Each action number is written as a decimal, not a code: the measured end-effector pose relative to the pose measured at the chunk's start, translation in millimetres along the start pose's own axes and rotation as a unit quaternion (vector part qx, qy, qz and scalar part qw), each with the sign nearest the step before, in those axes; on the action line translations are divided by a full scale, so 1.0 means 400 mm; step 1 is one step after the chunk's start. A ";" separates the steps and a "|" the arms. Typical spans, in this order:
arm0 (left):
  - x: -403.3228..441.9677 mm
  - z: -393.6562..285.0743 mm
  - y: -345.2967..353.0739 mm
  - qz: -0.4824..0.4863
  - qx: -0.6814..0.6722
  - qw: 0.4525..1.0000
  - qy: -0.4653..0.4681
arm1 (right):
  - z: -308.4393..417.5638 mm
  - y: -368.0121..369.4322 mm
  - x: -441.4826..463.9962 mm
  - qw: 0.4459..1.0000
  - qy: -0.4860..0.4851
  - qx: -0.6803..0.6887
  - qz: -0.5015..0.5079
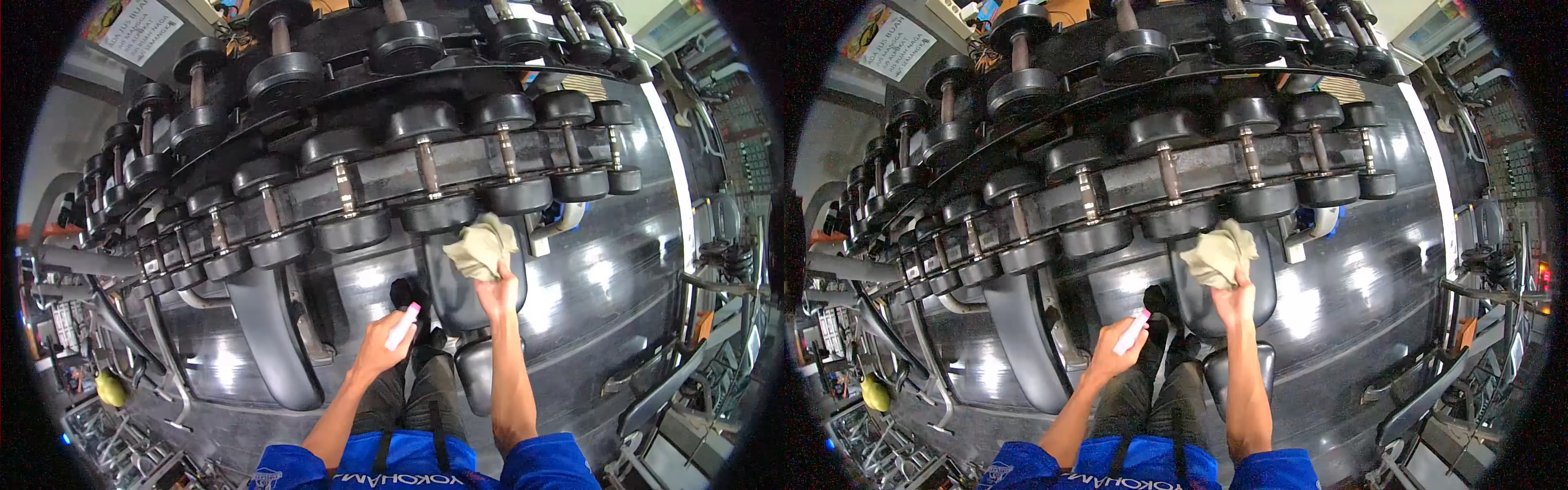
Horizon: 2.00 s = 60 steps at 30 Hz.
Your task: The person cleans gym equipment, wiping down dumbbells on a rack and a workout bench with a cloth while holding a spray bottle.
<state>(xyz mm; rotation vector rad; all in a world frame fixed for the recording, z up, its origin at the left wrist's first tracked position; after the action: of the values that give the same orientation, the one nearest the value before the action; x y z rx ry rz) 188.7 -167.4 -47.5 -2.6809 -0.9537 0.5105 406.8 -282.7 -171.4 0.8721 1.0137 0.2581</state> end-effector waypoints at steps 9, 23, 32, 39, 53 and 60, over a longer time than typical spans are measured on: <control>-0.031 0.059 0.097 -0.101 0.027 0.993 -0.050 | 0.217 -0.276 -0.245 0.992 -0.065 -0.059 -0.086; -0.124 -0.033 0.293 -0.082 0.028 0.995 0.038 | 0.277 -0.526 -0.456 0.984 -0.064 -0.071 -0.152; -0.142 -0.004 0.248 -0.099 0.051 0.993 0.027 | 0.275 -0.511 -0.426 0.983 -0.064 -0.083 -0.149; -0.165 -0.023 0.371 0.050 0.021 0.998 0.021 | 0.290 -0.512 -0.412 0.982 -0.068 -0.098 -0.144; -0.370 0.088 0.415 0.105 0.026 0.994 -0.020 | 0.323 -0.556 -0.361 0.979 -0.065 -0.104 -0.163; -0.367 0.084 0.409 0.060 0.000 0.998 -0.015 | 0.384 -0.522 -0.296 0.973 -0.091 -0.177 -0.118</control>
<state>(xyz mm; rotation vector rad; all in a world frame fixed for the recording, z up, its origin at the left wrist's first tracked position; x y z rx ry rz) 160.2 -381.7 -98.9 -2.7504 -0.8034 0.5762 430.3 -563.5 -214.4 0.4381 0.8562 0.1456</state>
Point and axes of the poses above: each hand's wrist, its own x-axis towards the middle knuckle, its own y-axis out of the palm, z = x × y, the point moved 10 cm from there along x, towards the middle knuckle
